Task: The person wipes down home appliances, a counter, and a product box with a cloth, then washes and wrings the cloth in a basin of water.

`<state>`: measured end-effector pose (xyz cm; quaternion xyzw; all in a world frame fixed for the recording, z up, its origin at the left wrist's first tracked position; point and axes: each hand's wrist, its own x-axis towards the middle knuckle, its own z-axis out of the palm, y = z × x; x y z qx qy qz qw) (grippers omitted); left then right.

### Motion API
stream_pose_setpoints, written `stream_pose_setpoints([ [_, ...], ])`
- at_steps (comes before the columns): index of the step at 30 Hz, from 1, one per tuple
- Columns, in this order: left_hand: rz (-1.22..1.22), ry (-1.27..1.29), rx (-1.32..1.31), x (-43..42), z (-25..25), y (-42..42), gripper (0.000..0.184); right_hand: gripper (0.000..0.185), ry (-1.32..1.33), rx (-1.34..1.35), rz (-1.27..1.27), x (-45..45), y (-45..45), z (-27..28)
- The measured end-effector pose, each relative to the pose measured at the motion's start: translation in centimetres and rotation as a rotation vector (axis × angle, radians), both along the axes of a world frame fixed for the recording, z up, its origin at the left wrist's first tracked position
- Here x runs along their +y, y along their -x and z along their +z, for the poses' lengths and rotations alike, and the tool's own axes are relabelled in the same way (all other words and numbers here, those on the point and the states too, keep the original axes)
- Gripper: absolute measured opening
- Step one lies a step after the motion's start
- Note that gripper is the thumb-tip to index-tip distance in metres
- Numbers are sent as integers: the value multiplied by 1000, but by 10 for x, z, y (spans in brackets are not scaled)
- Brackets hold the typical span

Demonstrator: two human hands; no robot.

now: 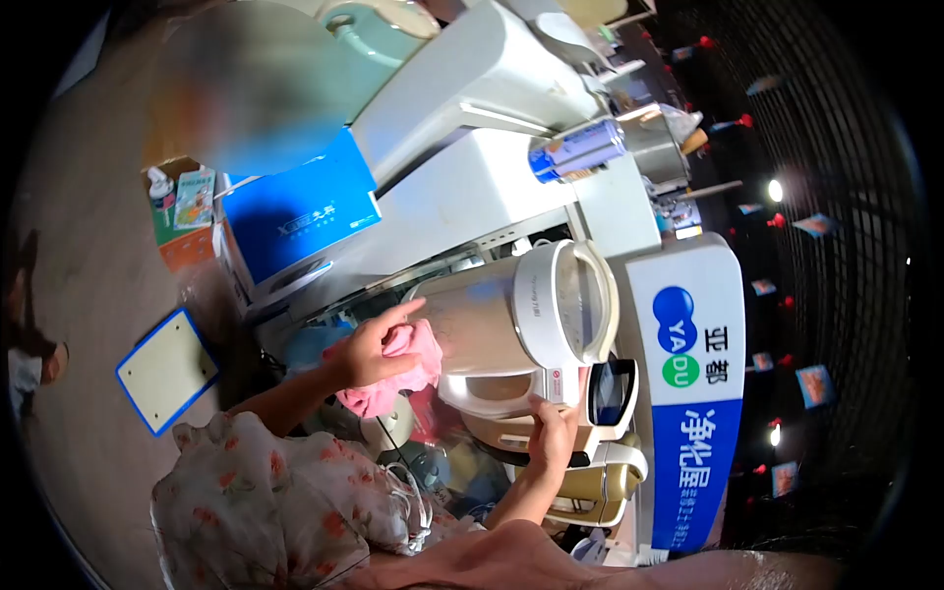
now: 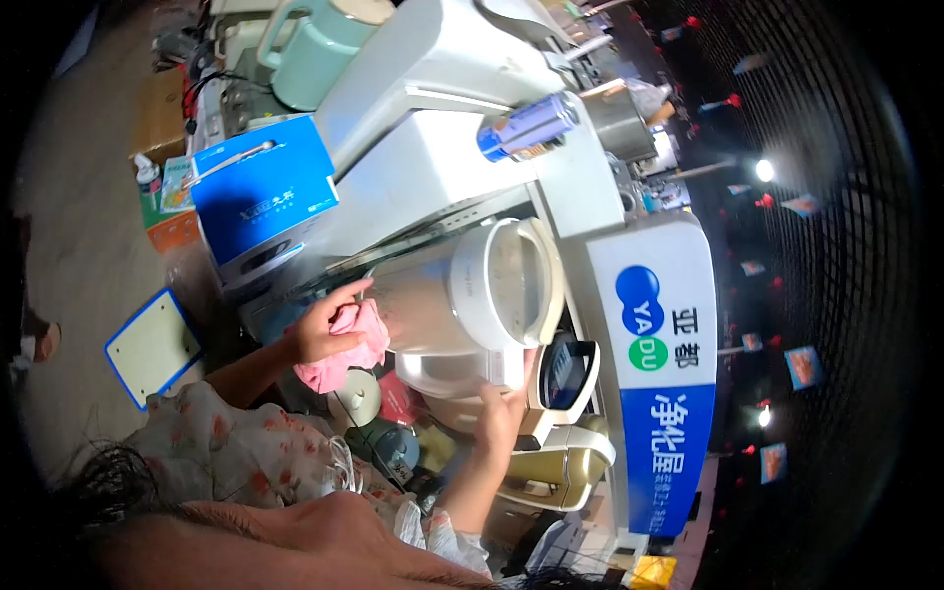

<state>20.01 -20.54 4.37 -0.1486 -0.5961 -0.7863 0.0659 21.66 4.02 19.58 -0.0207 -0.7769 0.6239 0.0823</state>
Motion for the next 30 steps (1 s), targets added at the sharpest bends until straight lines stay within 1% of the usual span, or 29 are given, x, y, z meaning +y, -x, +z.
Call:
stream_pose_setpoints([
  [1,-40,-42,-42,1,1,3,73,93,6,-1,4,-9,-1,5],
  [3,-45,-103,-46,13,-7,13,73,93,67,16,21,-16,-1,8],
  [5,61,-15,28,24,-8,17,71,89,-65,73,15,-13,2,0],
  [6,-6,-35,-64,27,-10,17,70,88,-91,-34,7,-18,-1,11],
  [7,-11,-151,-80,34,-16,18,68,87,-232,8,-39,-20,-10,11],
  [8,-6,-91,-74,32,-8,13,67,87,-374,45,-93,-21,-18,10],
  [9,8,-32,-61,28,-1,10,65,87,-642,225,-185,-21,-25,0],
  [10,34,21,8,26,-8,10,65,88,-616,158,-178,-29,-41,10],
  [11,66,71,74,23,-19,8,65,90,-937,326,-257,-22,-55,7],
  [12,105,119,137,22,-24,3,65,91,-828,385,-387,-19,-64,3],
  [13,63,88,192,25,-26,-5,66,92,-719,443,-507,-15,-72,-1],
  [14,28,55,241,27,-27,-13,66,94,-792,446,-550,-9,-78,-5],
  [16,-9,211,330,25,-5,-29,68,98,-1093,494,-678,-5,-83,-8],
  [17,-13,398,372,25,11,-40,70,99,-1245,513,-735,-4,-85,-10],
  [18,-181,342,397,33,16,-41,64,105,-1218,532,-799,6,-80,-16],
  [19,-354,287,405,41,24,-42,59,105,-1021,466,-779,13,-74,-19],
  [20,-520,239,273,50,35,-48,59,105,-827,401,-754,18,-68,-22],
  [21,-627,224,217,61,39,-49,61,106,-633,338,-725,24,-65,-25],
  [22,-728,212,156,73,42,-49,63,104,-373,265,-593,33,-64,-29],
  [23,-776,233,171,93,23,-43,66,104,-385,261,-570,38,-65,-30],
  [24,-823,252,185,107,14,-40,70,103,-398,256,-547,42,-66,-30],
  [25,-820,265,181,115,19,-40,74,102,-412,253,-524,47,-67,-30],
  [26,-817,279,179,124,25,-39,77,97,-356,280,-509,56,-69,-33],
  [27,-812,293,177,132,31,-38,81,97,-187,215,-437,72,-71,-37],
  [29,-851,259,129,142,38,-40,79,98,-174,267,-358,94,-69,-42],
  [30,-881,261,117,147,36,-41,78,99,-161,243,-317,103,-69,-41],
])
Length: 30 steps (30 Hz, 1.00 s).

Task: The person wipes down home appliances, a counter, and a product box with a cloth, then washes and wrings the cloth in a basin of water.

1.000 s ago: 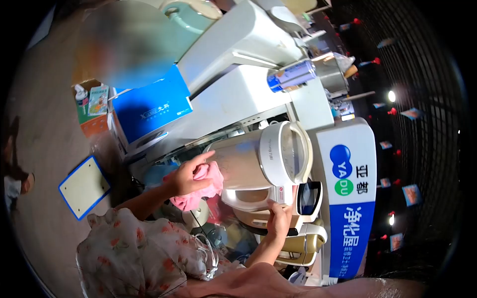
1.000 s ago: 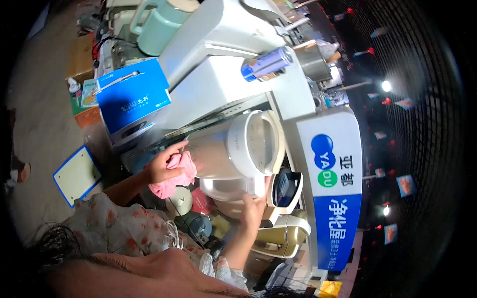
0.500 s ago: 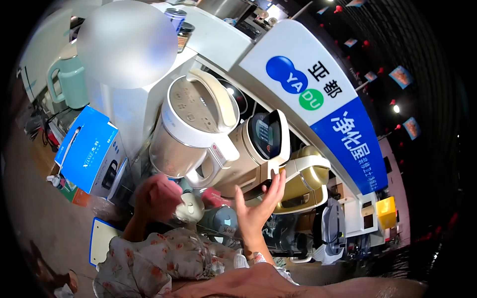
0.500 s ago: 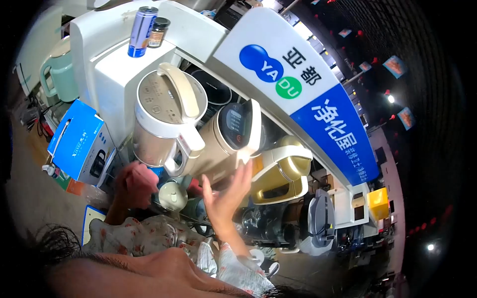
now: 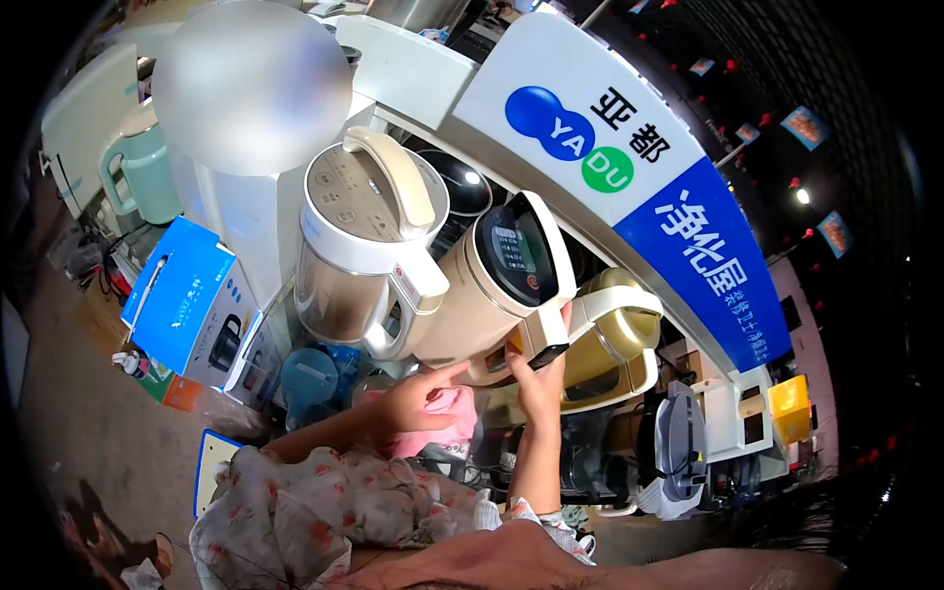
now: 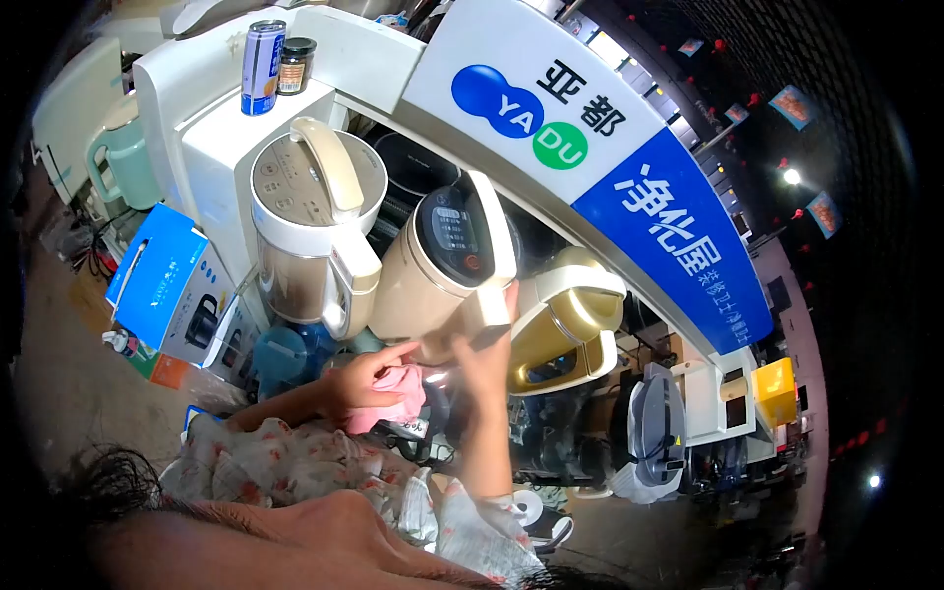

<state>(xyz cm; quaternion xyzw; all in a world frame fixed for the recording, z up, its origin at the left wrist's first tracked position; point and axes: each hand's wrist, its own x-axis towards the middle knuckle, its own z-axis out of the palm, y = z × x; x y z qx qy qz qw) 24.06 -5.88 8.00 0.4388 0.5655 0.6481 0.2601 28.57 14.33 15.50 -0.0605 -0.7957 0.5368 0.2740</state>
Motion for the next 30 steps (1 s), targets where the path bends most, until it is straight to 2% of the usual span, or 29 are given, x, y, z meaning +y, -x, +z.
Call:
stream_pose_setpoints([
  [2,-28,30,25,8,-7,-2,75,98,123,-8,87,13,-1,3],
  [5,-104,158,-58,4,10,-12,76,99,201,-12,195,23,0,9],
  [6,-29,1,55,10,2,-14,74,99,221,-14,221,26,0,9],
  [12,-53,127,78,4,-7,-17,74,101,350,-104,296,45,3,8],
  [15,-9,157,78,2,-10,-18,74,98,344,-74,332,48,3,5],
  [18,93,39,127,5,-12,-21,70,97,247,-54,331,46,3,10],
  [21,2,160,106,3,-5,-22,70,95,-173,-72,-23,36,-15,12],
  [22,-7,87,80,7,-10,-24,70,93,-122,-99,-173,14,-32,29],
  [23,-35,87,85,10,-9,-23,71,87,-300,40,-262,16,-44,25],
  [25,-86,95,87,13,5,-28,73,83,-682,268,-696,20,-69,24],
  [26,-93,4,126,24,-5,-30,77,82,-853,375,-928,31,-76,25],
  [27,-172,59,83,33,-9,-32,78,90,-799,298,-1057,40,-82,24],
  [29,-321,173,5,52,-10,-34,81,95,-569,191,-1030,63,-81,18],
  [30,-348,45,16,66,-10,-37,83,99,-283,267,-854,77,-79,10],
])
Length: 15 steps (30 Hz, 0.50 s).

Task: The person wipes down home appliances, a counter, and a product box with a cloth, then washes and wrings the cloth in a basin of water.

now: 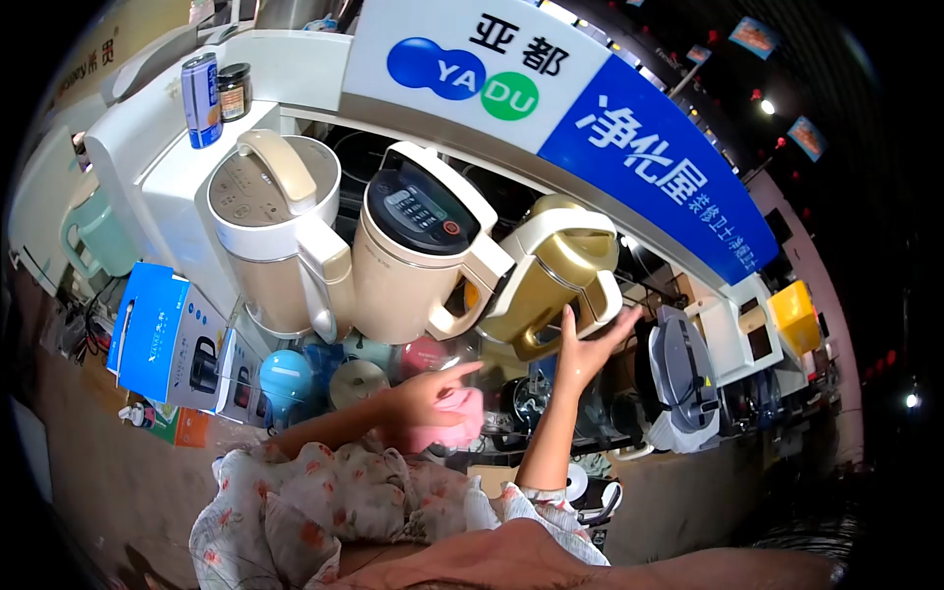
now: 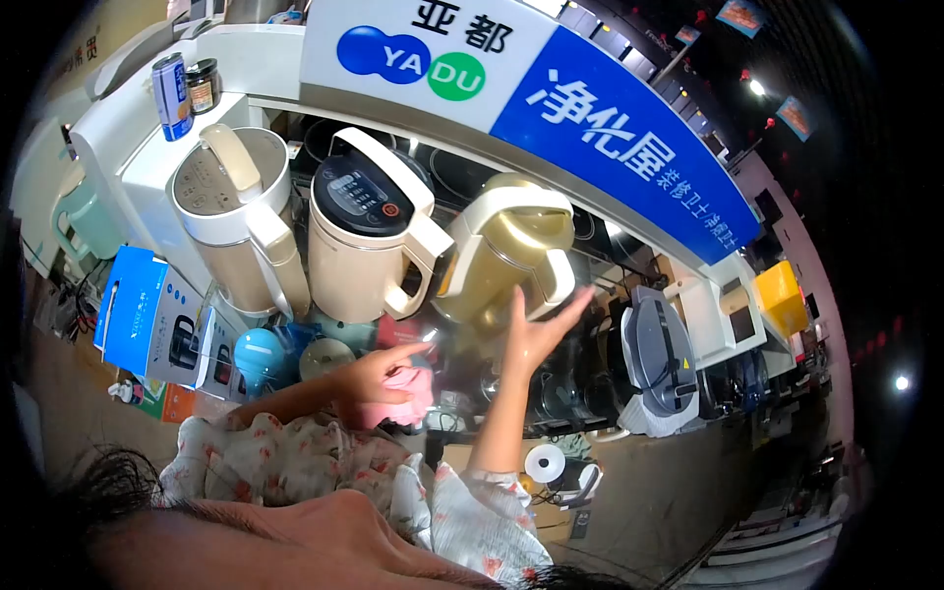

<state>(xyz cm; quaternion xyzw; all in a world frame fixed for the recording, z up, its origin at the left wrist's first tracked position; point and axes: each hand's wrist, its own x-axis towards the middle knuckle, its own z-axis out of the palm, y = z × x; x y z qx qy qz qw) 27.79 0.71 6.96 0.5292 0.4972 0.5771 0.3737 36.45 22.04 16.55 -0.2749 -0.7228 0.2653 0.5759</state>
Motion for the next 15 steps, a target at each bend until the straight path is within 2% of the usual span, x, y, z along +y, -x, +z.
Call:
stream_pose_setpoints([
  [1,-14,-14,20,15,-3,-2,82,99,-2,-65,-8,14,1,-7],
  [3,-38,-46,62,40,-9,-3,82,85,229,-50,266,52,-2,-27],
  [7,-72,19,98,56,6,-12,84,61,335,-158,381,81,-13,-20],
  [15,-35,14,181,49,8,-27,87,44,450,-139,660,122,-14,-21],
])
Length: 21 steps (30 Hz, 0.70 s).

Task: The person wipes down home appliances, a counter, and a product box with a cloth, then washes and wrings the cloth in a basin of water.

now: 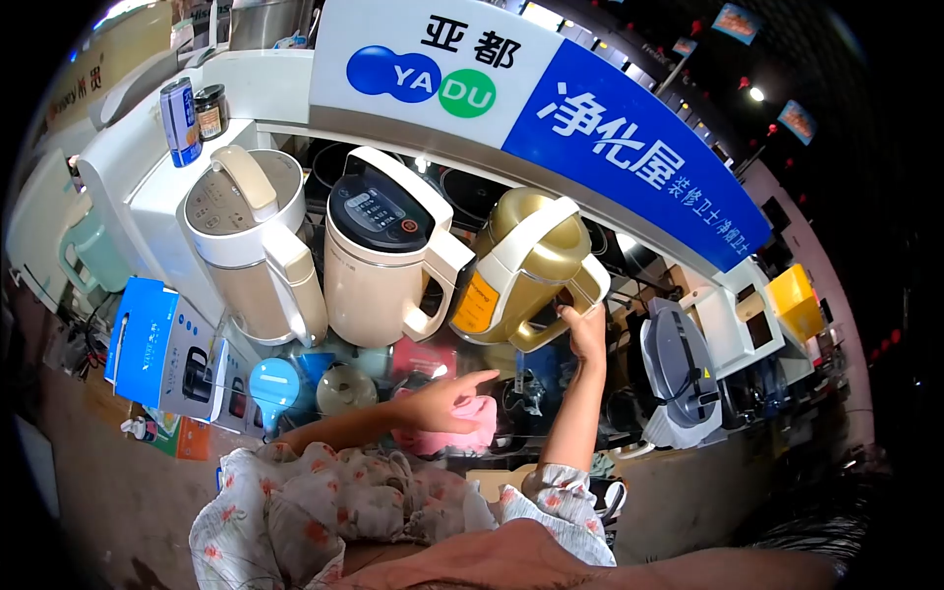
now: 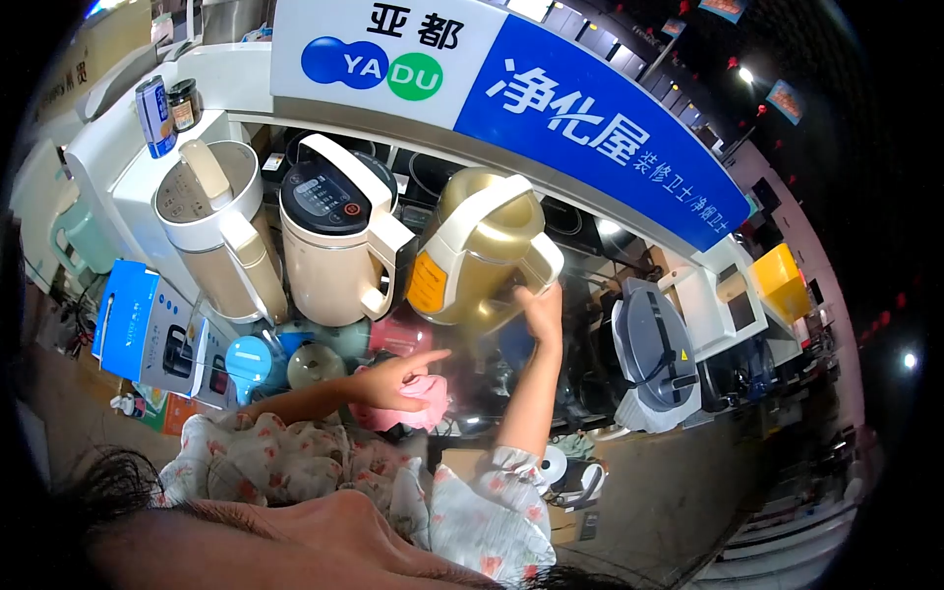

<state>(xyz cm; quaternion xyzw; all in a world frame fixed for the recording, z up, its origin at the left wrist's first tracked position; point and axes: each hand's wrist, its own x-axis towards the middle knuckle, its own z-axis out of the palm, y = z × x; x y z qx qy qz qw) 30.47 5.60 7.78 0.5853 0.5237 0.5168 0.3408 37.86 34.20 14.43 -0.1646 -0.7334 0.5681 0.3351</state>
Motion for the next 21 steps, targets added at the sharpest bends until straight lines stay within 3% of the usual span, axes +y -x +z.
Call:
stream_pose_setpoints([
  [10,75,79,-49,-19,6,1,88,51,80,-17,258,25,3,8],
  [21,193,109,-332,-13,-21,23,97,56,98,-4,197,2,-13,13],
])
